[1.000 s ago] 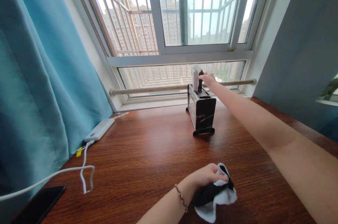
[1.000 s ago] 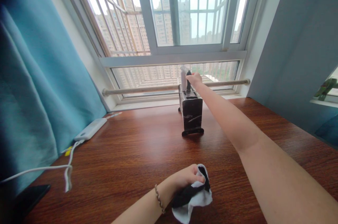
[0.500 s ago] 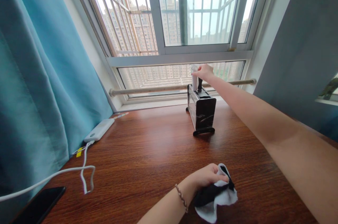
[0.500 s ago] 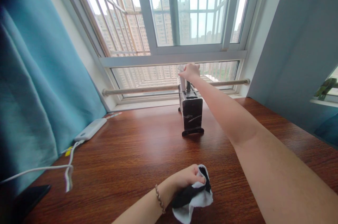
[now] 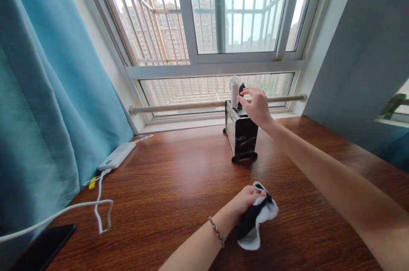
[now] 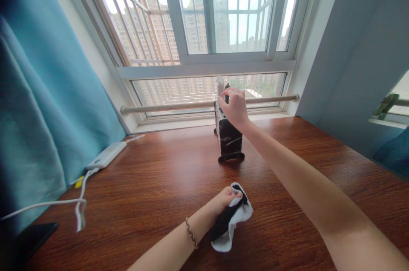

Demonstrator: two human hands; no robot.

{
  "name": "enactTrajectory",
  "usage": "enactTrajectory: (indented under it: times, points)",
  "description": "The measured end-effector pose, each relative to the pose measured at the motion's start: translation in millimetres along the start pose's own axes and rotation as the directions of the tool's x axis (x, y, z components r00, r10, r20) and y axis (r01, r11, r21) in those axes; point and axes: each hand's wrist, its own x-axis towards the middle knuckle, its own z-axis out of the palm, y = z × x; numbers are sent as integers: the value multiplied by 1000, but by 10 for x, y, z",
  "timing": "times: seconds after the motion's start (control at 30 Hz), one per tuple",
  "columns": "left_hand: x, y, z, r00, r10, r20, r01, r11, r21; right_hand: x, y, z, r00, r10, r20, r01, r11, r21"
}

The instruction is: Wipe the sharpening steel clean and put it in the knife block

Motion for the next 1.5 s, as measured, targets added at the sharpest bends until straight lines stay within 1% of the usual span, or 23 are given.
enactTrajectory:
  times: [0.03, 0.1, 0.17, 0.27, 0.33, 0.37, 0.43, 0.5, 0.6, 0.67, 0.77, 0.87, 0.93, 1.03, 1.07, 1.13, 1.2, 1.23, 1.3, 1.37, 1.4, 1.43, 1.5]
  points:
    - [19, 26, -17, 999, 25, -40, -26, 999, -26, -235, -43, -112, 1000, 21, 18, -23, 993, 117]
    - [43, 87, -62, 992, 71, -108, -77, 996, -55, -764, -97, -291, 984, 144, 100, -168, 938, 303]
    - [54, 142, -116, 977, 117, -179, -133, 988, -76, -1296, -76, -366, 950, 259, 174, -305, 892, 334]
    - [69, 181, -184, 952, 165, -257, -195, 976, -96, -1921, 97, -285, 895, 290, 339, -417, 813, 406]
    - [81, 179, -199, 951, 164, -264, -198, 974, -108, -2175, 258, -173, 821, 356, 446, -555, 683, 475]
    - [85, 175, -193, 956, 153, -249, -187, 975, -118, -2257, 335, -121, 766, 397, 506, -634, 599, 489]
    - [83, 167, -159, 971, 129, -201, -157, 979, -133, -2353, 459, -50, 664, 429, 613, -744, 462, 483]
    - [69, 170, -104, 977, 122, -177, -145, 982, -121, -2390, 532, -29, 608, 425, 671, -792, 390, 470]
    - [45, 206, -20, 974, 96, -208, -113, 991, -75, -2393, 562, -62, 568, 414, 711, -822, 320, 471]
    - [32, 260, 19, 978, -10, -209, -4, 998, -66, -2377, 563, -95, 554, 414, 722, -833, 275, 480]
    - [-5, 401, 42, 972, -168, -164, 159, 985, -65, -2327, 591, -137, 562, 448, 695, -822, 213, 528]
    - [-106, 598, 19, 989, -125, -75, 123, 992, -36, -2249, 664, -184, 581, 495, 647, -792, 160, 589]
    - [-201, 735, -26, 995, -100, -24, 99, 994, -39, -2197, 719, -223, 560, 510, 653, -790, 91, 607]
    - [-343, 928, -114, 983, -39, -179, 32, 999, -44, -2150, 777, -271, 489, 514, 705, -803, -51, 594]
    - [-387, 988, -138, 968, 9, -253, -11, 1000, -6, -2142, 788, -280, 468, 522, 713, -807, -76, 585]
    - [-475, 1096, -158, 913, 182, -365, -126, 977, 171, -2135, 800, -289, 440, 552, 708, -816, -83, 572]
    - [-575, 1165, -128, 859, 354, -370, -175, 882, 438, -2131, 808, -294, 420, 580, 698, -821, -85, 565]
    - [-631, 1172, -95, 853, 414, -318, -162, 789, 593, -2129, 814, -296, 415, 589, 694, -819, -90, 567]
    - [-748, 1105, -2, 888, 436, -147, -94, 485, 870, -2124, 829, -300, 411, 596, 690, -810, -109, 576]
    - [-863, 917, 99, 938, 345, 23, -71, 129, 989, -2121, 846, -304, 406, 599, 690, -799, -134, 587]
    - [-915, 786, 143, 953, 297, 56, -54, -13, 998, -2120, 853, -304, 403, 601, 690, -797, -141, 588]
    - [-963, 644, 182, 966, 250, 64, -34, -122, 992, -2121, 859, -304, 401, 603, 690, -798, -141, 586]
    - [-1046, 374, 241, 992, 104, 76, -49, -248, 968, -2124, 865, -301, 402, 602, 690, -807, -123, 578]
